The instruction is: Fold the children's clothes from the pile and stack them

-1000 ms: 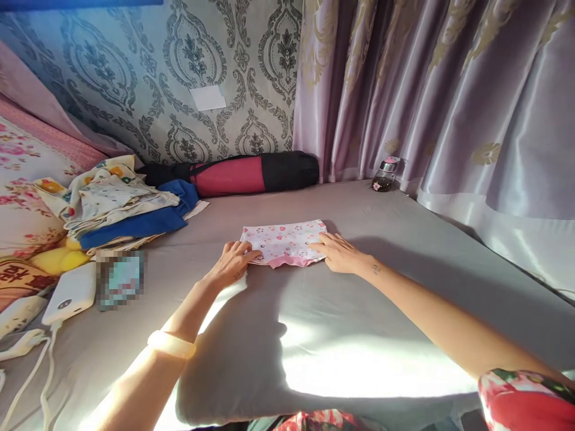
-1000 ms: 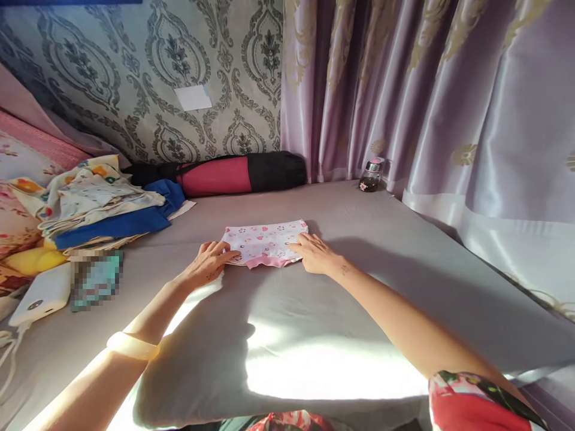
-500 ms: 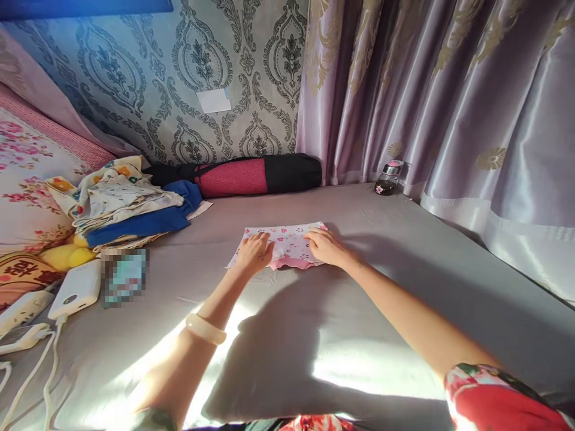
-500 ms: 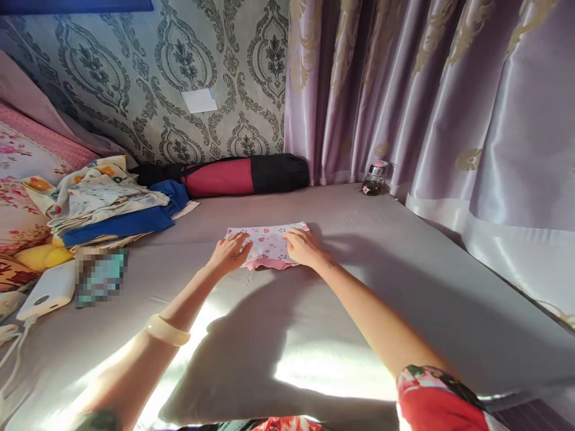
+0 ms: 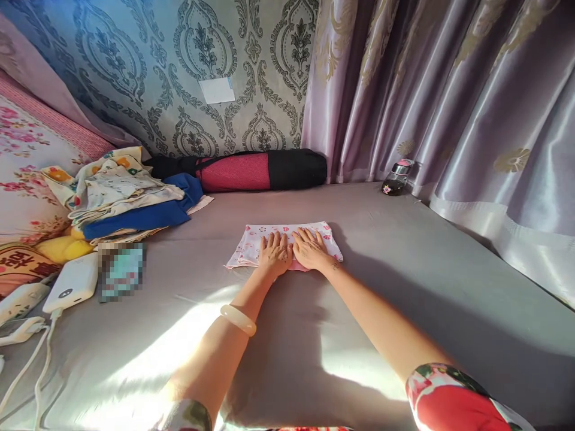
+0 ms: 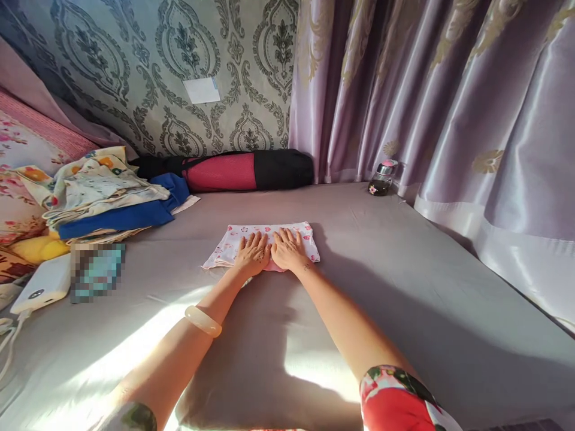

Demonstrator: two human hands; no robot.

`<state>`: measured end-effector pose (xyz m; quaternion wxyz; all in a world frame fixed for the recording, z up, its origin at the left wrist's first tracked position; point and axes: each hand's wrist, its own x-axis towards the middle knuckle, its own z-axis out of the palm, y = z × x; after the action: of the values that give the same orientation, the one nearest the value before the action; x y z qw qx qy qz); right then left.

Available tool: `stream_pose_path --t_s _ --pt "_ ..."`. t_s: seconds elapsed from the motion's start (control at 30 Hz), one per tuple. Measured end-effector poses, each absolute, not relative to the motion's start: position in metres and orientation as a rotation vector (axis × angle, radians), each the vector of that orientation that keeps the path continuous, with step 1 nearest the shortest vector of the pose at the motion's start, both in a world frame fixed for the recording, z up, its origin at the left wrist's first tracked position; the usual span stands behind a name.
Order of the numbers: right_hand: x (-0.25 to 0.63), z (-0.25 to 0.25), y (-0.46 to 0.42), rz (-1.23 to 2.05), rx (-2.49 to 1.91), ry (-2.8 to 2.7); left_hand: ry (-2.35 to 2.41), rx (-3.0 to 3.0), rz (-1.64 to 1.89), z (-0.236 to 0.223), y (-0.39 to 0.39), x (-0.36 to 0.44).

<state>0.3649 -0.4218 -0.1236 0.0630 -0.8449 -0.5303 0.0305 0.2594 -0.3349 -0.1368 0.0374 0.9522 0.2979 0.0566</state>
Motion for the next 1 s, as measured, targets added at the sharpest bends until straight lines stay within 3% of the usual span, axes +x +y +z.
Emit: stream_pose_path --t_s 0.3,0.5,0.87,1.0 --pt "0.364 -0.107 -0.408 0.134 -2.54 -1.557 0.803 2.818 0.041 -0.12 -0.307 0.264" --pt "0.354 -0.124 -0.384 0.083 -2.489 -1.57 1.026 2.851 0.277 -0.127 -0.294 0.257" --pt "0.357 -0.13 -0.381 0.164 -2.475 -1.583 0.98 2.893 0.263 -0.135 -0.293 0.254" --pt "0.365 -0.122 -0.385 0.144 -2.449 -1.575 0.903 2.932 0.42 -0.132 -0.292 0.257"
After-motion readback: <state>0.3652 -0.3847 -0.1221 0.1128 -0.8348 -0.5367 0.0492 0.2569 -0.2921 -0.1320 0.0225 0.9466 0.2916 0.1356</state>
